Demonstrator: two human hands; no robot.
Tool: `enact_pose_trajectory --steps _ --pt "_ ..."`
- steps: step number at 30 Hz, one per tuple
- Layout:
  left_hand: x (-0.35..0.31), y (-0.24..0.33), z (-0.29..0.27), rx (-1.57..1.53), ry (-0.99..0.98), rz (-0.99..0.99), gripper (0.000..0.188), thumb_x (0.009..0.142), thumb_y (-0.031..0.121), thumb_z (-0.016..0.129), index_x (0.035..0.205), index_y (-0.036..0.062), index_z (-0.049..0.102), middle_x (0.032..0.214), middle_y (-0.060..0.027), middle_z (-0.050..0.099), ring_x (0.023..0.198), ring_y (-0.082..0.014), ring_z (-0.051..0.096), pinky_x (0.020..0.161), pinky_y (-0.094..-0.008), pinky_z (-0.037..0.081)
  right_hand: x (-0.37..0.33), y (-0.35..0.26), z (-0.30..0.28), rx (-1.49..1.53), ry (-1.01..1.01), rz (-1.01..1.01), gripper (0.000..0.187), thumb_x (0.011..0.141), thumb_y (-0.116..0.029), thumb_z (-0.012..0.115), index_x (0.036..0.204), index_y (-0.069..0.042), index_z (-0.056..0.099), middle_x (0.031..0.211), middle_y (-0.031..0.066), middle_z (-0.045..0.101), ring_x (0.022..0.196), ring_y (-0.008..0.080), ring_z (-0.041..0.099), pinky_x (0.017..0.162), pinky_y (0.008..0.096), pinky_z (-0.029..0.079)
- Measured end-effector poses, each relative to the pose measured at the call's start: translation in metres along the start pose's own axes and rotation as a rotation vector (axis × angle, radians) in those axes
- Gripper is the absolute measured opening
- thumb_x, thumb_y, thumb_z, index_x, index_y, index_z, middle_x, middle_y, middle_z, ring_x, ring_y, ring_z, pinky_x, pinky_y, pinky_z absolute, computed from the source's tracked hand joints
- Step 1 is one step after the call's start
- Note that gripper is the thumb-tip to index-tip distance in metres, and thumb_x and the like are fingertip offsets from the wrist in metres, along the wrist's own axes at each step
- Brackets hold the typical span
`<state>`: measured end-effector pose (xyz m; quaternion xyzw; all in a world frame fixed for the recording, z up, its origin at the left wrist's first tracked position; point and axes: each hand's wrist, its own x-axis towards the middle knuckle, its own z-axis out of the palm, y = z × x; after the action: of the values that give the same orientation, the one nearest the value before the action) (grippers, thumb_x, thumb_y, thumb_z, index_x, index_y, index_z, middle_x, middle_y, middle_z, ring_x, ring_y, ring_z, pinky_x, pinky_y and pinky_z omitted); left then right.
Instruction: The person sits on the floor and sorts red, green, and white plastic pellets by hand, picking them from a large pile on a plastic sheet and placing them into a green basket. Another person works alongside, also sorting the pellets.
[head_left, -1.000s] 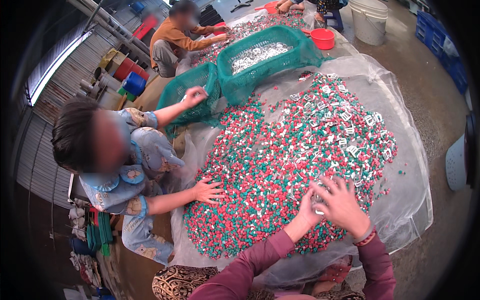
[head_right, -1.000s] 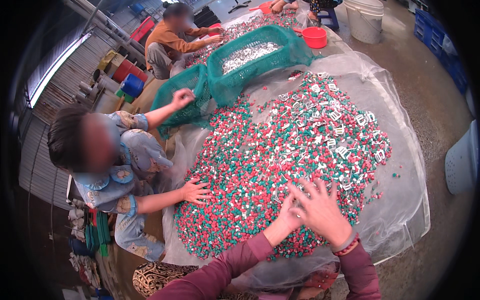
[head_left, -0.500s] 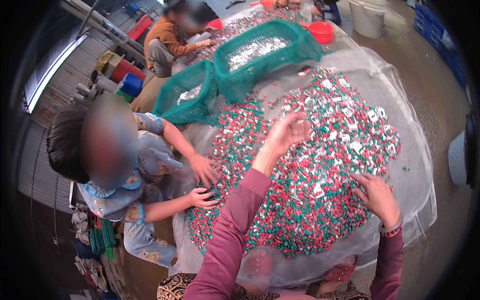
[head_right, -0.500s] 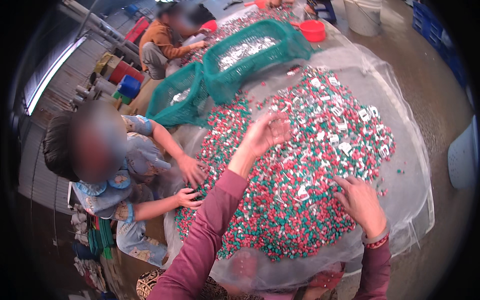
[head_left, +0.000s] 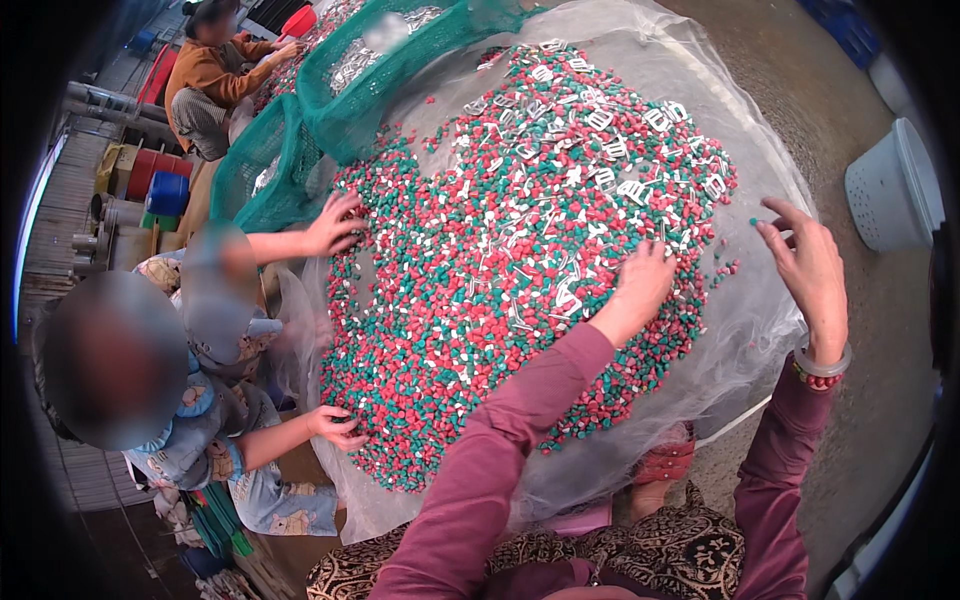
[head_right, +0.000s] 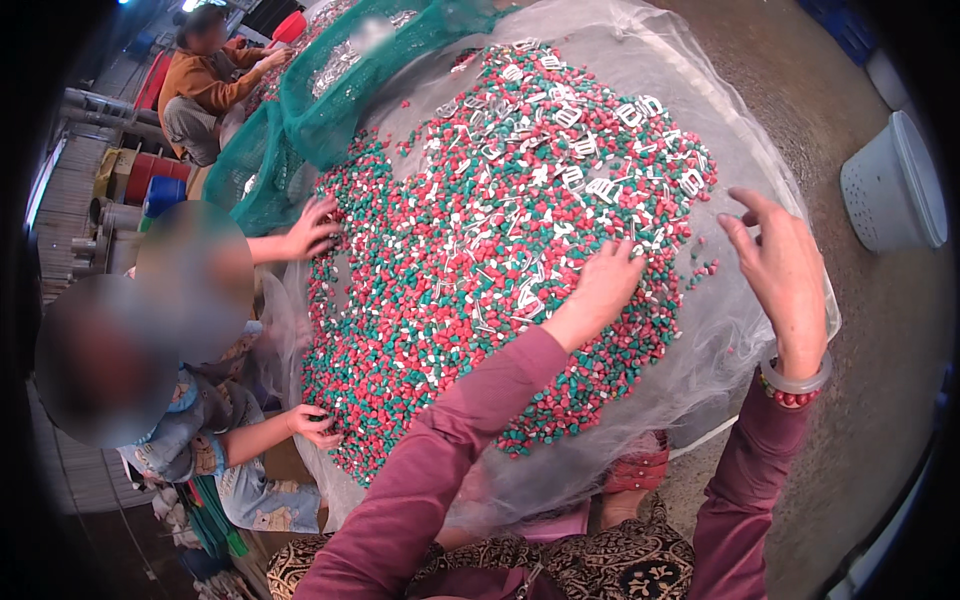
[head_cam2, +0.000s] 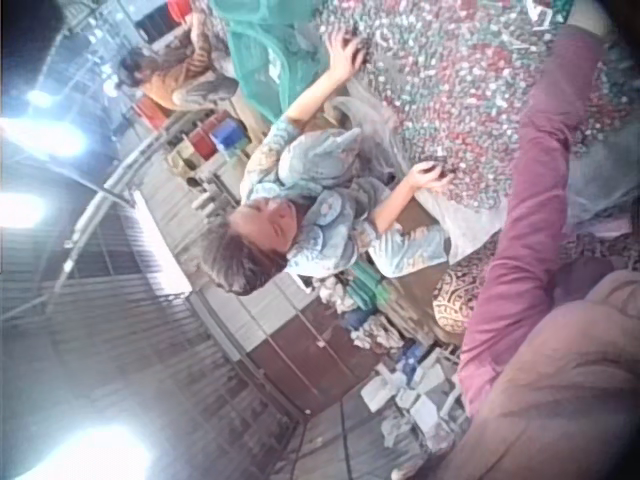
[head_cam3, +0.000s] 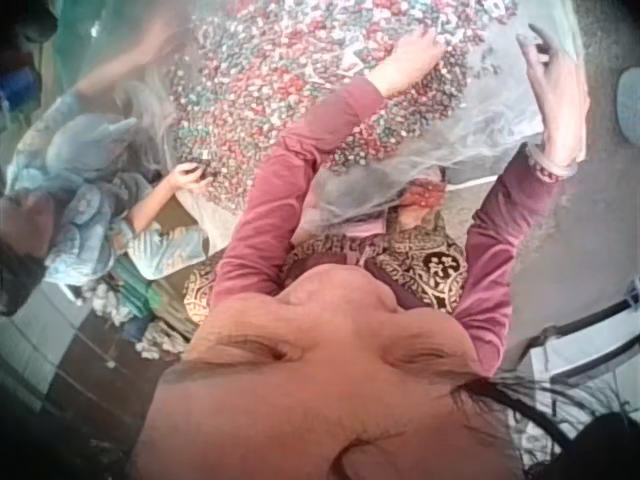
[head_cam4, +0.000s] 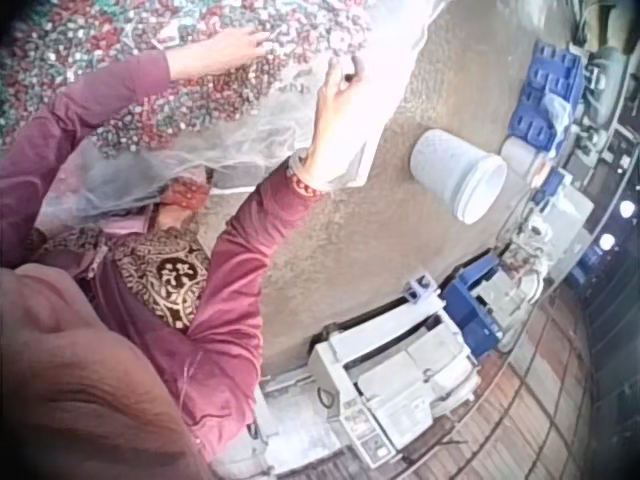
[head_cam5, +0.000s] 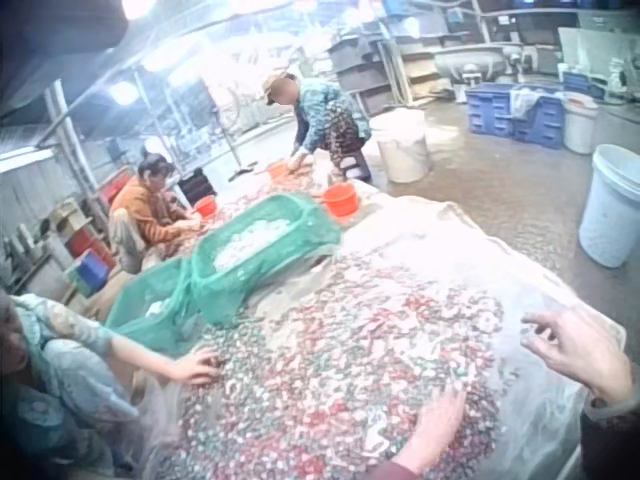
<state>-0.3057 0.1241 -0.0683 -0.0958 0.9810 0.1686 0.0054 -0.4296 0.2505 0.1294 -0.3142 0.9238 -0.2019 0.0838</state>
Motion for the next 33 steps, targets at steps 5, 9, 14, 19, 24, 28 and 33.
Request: enact_pose_trajectory --steps 5,9,14,19,24,28,33 --pt "-0.058 -0.034 -0.027 0.092 -0.074 0.094 0.025 0.073 -0.001 0.057 0.098 -0.0005 0.058 0.099 -0.0143 0.056 0.094 -0.0322 0.056 0.078 -0.0413 0.051 -0.006 0.006 0.019 0.032 -0.053 -0.051 0.031 0.084 -0.025 0.063 0.111 -0.008 0.064 0.088 0.0173 0.066 0.086 0.0322 0.063 0.075 0.0410 0.048" --pt "-0.083 -0.072 -0.062 0.059 -0.217 -0.052 0.019 0.077 0.006 0.058 0.095 0.0054 0.066 0.099 -0.0116 0.062 0.094 -0.0291 0.060 0.079 -0.0403 0.050 0.019 0.015 0.060 0.021 -0.101 -0.140 0.035 0.085 -0.025 0.062 0.115 -0.007 0.061 0.095 0.0174 0.065 0.093 0.0313 0.062 0.081 0.0406 0.047" --pt "-0.077 -0.106 -0.112 0.118 0.301 0.021 0.021 0.079 0.017 0.068 0.097 0.0068 0.069 0.092 -0.0138 0.065 0.083 -0.0312 0.062 0.079 -0.0407 0.050 0.094 0.013 0.214 0.151 -0.157 -0.386 0.056 0.087 -0.027 0.059 0.137 -0.012 0.039 0.136 0.0167 0.042 0.123 0.0372 0.041 0.099 0.0471 0.037" --pt "-0.085 -0.098 -0.171 -0.368 0.316 -0.351 0.016 0.083 0.014 0.058 0.084 -0.0007 0.064 0.082 -0.0136 0.065 0.070 -0.0214 0.063 0.067 -0.0374 0.051 0.070 -0.029 0.236 -0.220 -0.194 -0.284 0.032 0.083 -0.009 0.057 0.114 -0.005 0.051 0.116 0.0194 0.051 0.108 0.0337 0.052 0.085 0.0497 0.048" --pt "-0.110 -0.104 -0.158 -1.124 0.158 -0.573 0.021 0.088 0.013 0.049 0.099 -0.0033 0.058 0.075 -0.0080 0.064 0.057 -0.0119 0.063 0.048 -0.0229 0.052 0.001 -0.018 0.250 -0.174 -0.193 -0.545 0.014 0.082 0.002 0.049 0.096 0.001 0.053 0.094 0.0196 0.056 0.085 0.0334 0.062 0.072 0.0410 0.053" --pt "-0.110 -0.114 -0.117 -0.867 0.025 -0.496 0.031 0.088 0.008 0.045 0.115 0.0046 0.059 0.078 -0.0095 0.064 0.067 -0.0162 0.065 0.058 -0.0289 0.053 -0.019 -0.001 0.233 0.148 -0.318 -0.566 0.026 0.084 -0.005 0.054 0.108 0.001 0.056 0.096 0.0212 0.058 0.083 0.0352 0.062 0.069 0.0421 0.052" --pt "-0.078 -0.082 -0.083 -0.096 0.066 -0.280 0.030 0.081 0.021 0.065 0.108 0.0082 0.064 0.095 -0.0183 0.059 0.091 -0.0336 0.061 0.076 -0.0417 0.051 -0.013 -0.016 0.182 1.181 -0.648 0.181 0.025 0.089 -0.007 0.055 0.112 0.002 0.056 0.095 0.0076 0.062 0.077 0.0148 0.064 0.052 0.0261 0.057"
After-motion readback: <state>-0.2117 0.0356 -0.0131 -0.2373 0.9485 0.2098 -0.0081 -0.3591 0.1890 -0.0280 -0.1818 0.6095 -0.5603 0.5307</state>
